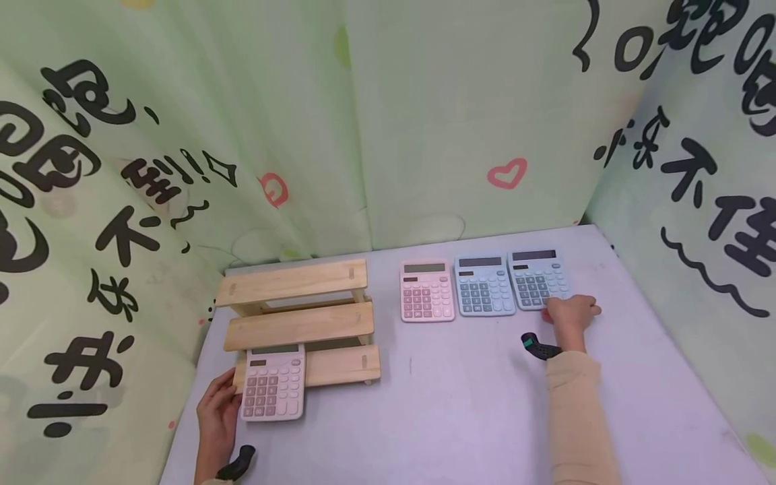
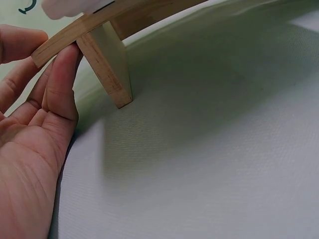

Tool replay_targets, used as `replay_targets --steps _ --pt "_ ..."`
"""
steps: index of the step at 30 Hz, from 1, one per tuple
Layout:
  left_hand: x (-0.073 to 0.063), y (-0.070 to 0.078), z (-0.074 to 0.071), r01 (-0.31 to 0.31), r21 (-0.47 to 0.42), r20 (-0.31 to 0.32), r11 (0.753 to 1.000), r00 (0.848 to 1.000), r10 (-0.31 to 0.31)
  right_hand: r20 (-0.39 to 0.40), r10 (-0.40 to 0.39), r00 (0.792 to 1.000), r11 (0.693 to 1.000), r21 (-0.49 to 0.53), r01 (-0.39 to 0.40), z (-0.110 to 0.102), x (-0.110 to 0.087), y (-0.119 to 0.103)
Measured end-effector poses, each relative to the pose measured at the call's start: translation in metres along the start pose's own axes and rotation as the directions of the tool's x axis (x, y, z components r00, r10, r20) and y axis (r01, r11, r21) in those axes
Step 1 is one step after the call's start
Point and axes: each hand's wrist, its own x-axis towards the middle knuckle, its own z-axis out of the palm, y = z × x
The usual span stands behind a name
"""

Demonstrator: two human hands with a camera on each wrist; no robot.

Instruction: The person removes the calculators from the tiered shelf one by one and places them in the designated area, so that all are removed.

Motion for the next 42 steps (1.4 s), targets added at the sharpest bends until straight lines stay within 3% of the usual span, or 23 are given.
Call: replay_targets --steps 10,18,23,29,33,38,42 --pt "-0.002 -0.005 -0.003 -0.039 0.041 0.033 0.998 0.999 0.038 -0.048 -0.044 0.998 0.997 0.063 0.047 0.007 -0.009 0.022" --pt "-0.001 -0.005 -0.003 -0.036 0.014 0.019 0.999 0.999 0.035 -0.011 -0.026 1.000 0.996 0.091 0.027 0.010 -0.022 0.036" --pt "0.000 -0.003 -0.001 -0.035 0.018 0.017 0.999 0.999 0.035 -0.001 -0.049 0.999 0.992 0.118 0.048 0.011 -0.028 0.043" --pt "0.001 -0.001 0.000 -0.022 0.014 -0.002 1.000 1.000 0.022 0.076 -0.100 0.992 0.982 0.168 0.086 0.009 -0.033 0.059" --pt "0.000 -0.001 0.000 -0.018 0.013 -0.011 1.000 1.000 0.018 0.176 -0.210 0.962 0.946 0.284 0.154 0.004 -0.036 0.072" --pt "-0.001 0.000 0.001 -0.013 0.002 -0.020 1.000 1.000 0.013 0.307 -0.355 0.883 0.843 0.513 0.160 -0.002 -0.045 0.087" --pt "0.000 -0.002 0.002 -0.029 -0.010 -0.019 1.000 0.999 0.029 0.365 -0.406 0.838 0.819 0.552 0.156 -0.002 -0.051 0.094"
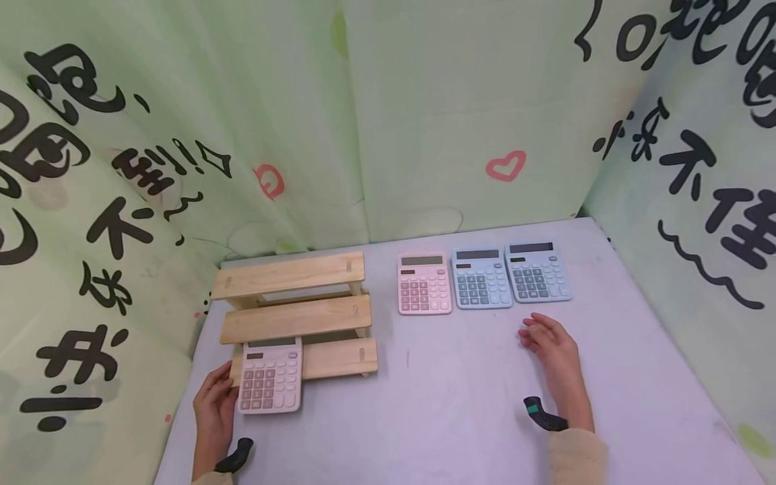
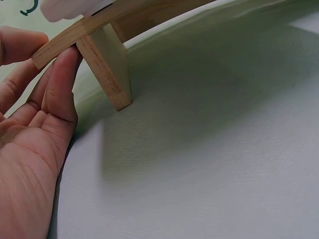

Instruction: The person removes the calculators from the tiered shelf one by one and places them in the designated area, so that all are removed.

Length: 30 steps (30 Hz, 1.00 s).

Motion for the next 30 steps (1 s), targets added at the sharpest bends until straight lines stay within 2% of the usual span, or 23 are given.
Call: replay_targets --steps 10,15,21,30 --pt "0.001 -0.001 0.000 0.005 -0.005 0.005 1.000 1.000 -0.005 0.083 -0.033 0.996 0.999 0.003 0.033 0.015 -0.013 0.013" --pt "0.000 0.000 0.000 0.001 -0.011 0.003 1.000 1.000 -0.001 0.143 -0.036 0.989 0.995 -0.087 0.049 0.035 -0.014 0.017" --pt "0.000 0.000 0.000 -0.006 -0.013 0.002 1.000 1.000 0.006 0.192 -0.007 0.981 0.983 -0.179 0.042 0.057 -0.014 0.015" --pt "0.001 -0.002 -0.001 -0.017 -0.015 0.013 1.000 1.000 0.017 0.236 0.041 0.971 0.983 -0.185 0.004 0.085 -0.017 0.017"
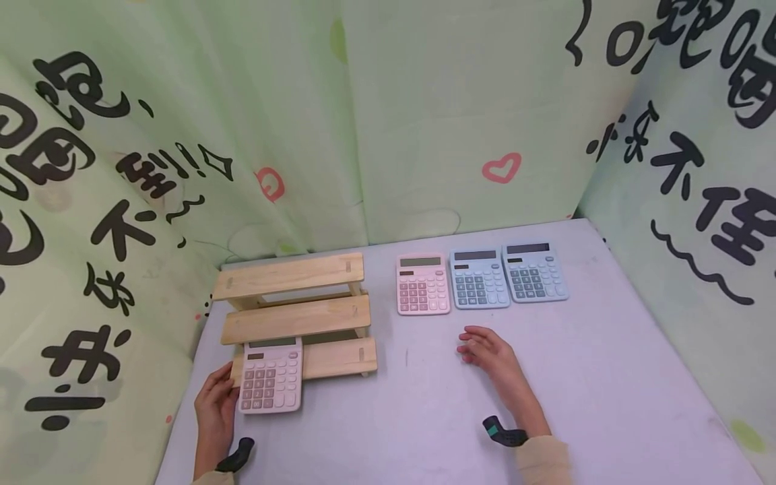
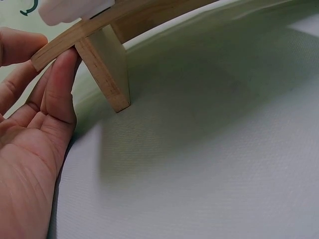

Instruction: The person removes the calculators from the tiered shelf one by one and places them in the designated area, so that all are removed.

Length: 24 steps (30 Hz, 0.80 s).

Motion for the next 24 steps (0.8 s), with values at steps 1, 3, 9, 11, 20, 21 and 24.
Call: replay_targets --steps 1,3,9,11,20,21,24 --pt "0.000 -0.001 0.000 -0.005 0.003 0.002 1.000 1.000 0.005 0.007 0.003 1.000 1.000 0.000 -0.003 0.003 0.001 0.001" --pt "-0.001 -0.001 0.000 -0.017 0.010 0.014 1.000 1.000 0.016 0.018 0.010 1.000 1.000 0.004 -0.010 0.008 0.002 0.001" --pt "-0.001 0.000 0.000 -0.009 0.005 0.001 1.000 1.000 0.009 0.062 0.023 0.998 1.000 0.010 -0.024 0.024 0.006 0.002" --pt "-0.001 0.001 0.000 -0.002 0.002 -0.010 1.000 1.000 0.002 0.075 0.017 0.997 1.000 0.007 -0.018 0.029 0.007 0.001" --pt "-0.001 0.003 0.001 -0.017 -0.009 0.000 1.000 1.000 0.017 0.137 0.019 0.990 1.000 0.011 -0.021 0.047 0.010 0.000" --pt "-0.001 0.002 0.001 -0.014 -0.009 -0.001 1.000 1.000 0.014 0.140 0.021 0.990 1.000 0.015 -0.023 0.049 0.010 0.000" --pt "0.000 0.001 0.001 -0.004 -0.008 -0.009 1.000 1.000 0.004 0.152 0.020 0.988 1.000 0.020 -0.023 0.054 0.010 0.000"
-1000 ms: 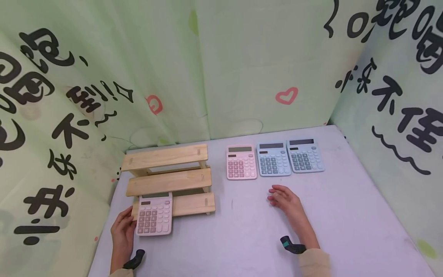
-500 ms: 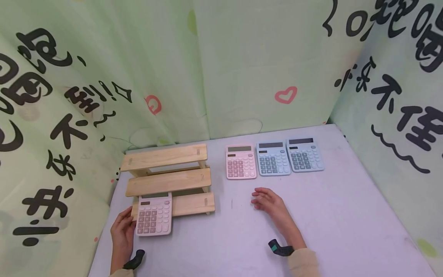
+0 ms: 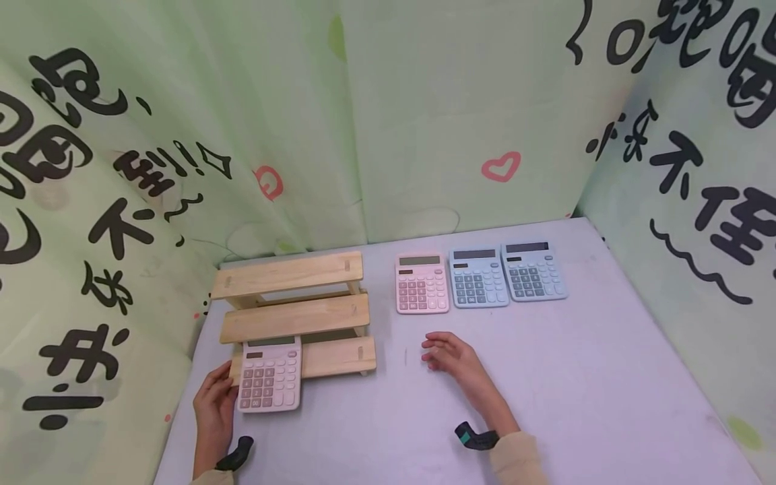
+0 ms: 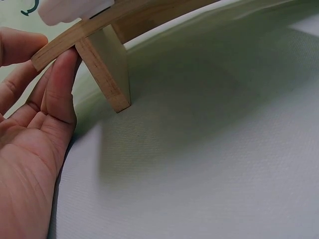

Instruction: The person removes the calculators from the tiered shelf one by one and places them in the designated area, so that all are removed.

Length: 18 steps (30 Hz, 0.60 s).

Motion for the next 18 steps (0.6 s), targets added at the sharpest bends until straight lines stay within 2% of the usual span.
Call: replay_targets --steps 7,18 --pt "-0.002 0.002 0.001 0.021 0.025 -0.009 0.999 1.000 -0.020 0.042 -0.013 0.999 1.000 -0.014 0.013 0.014 0.002 0.000" --pt "-0.002 0.003 0.002 0.013 0.047 -0.011 0.999 1.000 -0.012 0.116 -0.009 0.993 1.000 0.011 0.008 0.035 0.006 -0.002"
